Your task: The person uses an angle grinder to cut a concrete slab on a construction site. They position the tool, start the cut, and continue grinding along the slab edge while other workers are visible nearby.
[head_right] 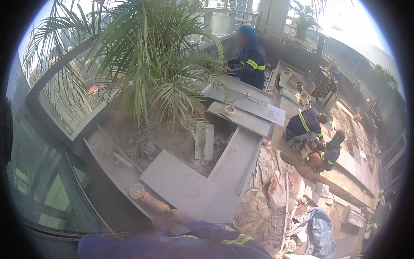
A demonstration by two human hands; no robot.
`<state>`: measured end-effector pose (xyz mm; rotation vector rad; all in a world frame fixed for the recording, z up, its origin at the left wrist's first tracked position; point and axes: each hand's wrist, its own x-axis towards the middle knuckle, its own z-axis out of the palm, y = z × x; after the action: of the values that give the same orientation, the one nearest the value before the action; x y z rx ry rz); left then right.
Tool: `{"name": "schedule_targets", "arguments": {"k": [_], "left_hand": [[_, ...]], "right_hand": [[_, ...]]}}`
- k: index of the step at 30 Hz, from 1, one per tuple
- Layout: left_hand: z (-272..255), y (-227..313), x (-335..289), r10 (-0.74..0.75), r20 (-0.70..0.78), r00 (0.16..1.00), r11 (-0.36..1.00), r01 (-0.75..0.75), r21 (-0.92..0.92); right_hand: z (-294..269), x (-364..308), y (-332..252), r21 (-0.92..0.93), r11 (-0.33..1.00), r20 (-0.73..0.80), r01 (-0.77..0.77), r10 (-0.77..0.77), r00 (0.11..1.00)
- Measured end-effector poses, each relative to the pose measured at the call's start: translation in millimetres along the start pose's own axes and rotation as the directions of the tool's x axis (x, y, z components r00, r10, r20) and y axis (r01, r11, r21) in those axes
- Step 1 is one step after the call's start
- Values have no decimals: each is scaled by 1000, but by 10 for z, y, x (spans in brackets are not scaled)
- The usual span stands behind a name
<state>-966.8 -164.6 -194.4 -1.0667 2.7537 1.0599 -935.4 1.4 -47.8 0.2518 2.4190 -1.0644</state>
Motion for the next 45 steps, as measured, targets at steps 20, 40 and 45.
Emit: {"name": "schedule_targets", "arguments": {"k": [20,40,45], "left_hand": [[-90,-67,-161,198,374,906,978,-209,-13],[-939,723,300,13,335,942,784,198,-588],[-1174,1530,324,231,612,756,243,564,-789]], "right_hand": [[-155,-66,-22,17,992,-5,-124,124,992],[-228,100,131,86,996,70,12,-18,997],[-494,204,-987,229,973,106,-39,15,994]]}}
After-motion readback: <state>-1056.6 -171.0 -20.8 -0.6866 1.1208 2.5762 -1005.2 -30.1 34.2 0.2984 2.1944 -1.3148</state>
